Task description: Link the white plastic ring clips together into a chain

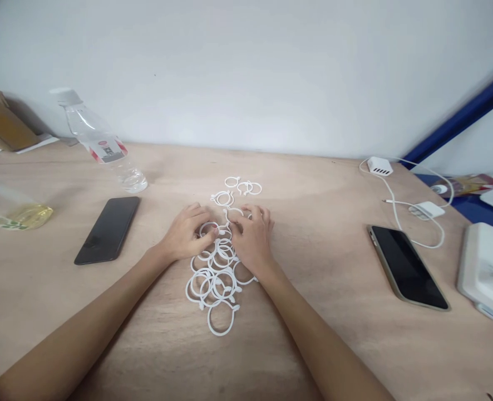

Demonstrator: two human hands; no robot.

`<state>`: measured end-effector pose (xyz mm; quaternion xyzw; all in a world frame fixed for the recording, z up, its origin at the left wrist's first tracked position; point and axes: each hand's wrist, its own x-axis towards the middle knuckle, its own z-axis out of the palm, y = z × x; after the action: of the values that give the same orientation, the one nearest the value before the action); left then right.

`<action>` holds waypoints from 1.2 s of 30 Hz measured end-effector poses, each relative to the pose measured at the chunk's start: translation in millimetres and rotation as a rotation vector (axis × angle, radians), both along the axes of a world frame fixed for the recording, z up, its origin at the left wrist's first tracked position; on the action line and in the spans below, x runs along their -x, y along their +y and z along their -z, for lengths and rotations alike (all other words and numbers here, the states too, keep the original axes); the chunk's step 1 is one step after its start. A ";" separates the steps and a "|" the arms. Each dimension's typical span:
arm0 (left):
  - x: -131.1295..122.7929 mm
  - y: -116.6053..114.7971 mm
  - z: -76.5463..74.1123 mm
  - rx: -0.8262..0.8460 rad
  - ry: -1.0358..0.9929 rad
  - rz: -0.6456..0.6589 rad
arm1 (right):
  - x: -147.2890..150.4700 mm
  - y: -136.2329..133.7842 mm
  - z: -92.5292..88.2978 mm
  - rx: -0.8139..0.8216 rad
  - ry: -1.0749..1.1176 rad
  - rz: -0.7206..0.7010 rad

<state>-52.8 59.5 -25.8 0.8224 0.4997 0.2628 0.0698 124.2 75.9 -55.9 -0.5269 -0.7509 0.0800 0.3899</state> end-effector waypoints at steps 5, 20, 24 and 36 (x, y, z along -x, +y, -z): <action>1.8 1.5 1.9 -0.012 -0.038 -0.020 | 0.0 -5.7 -9.7 -0.140 0.049 -0.039; 1.3 2.8 6.0 0.002 -0.176 -0.052 | 1.1 -8.9 -16.8 -0.060 0.224 -0.380; 2.6 2.4 9.3 -0.128 -0.188 -0.028 | 1.3 -9.3 -19.0 -0.037 0.255 -0.423; 1.6 2.0 11.2 -0.409 -0.107 0.140 | 1.3 -7.2 -26.2 0.231 0.305 -0.328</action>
<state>-54.4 61.5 -37.0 0.8369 0.3733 0.3967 -0.0540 122.9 68.7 -29.7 -0.4208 -0.7448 0.3063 0.4176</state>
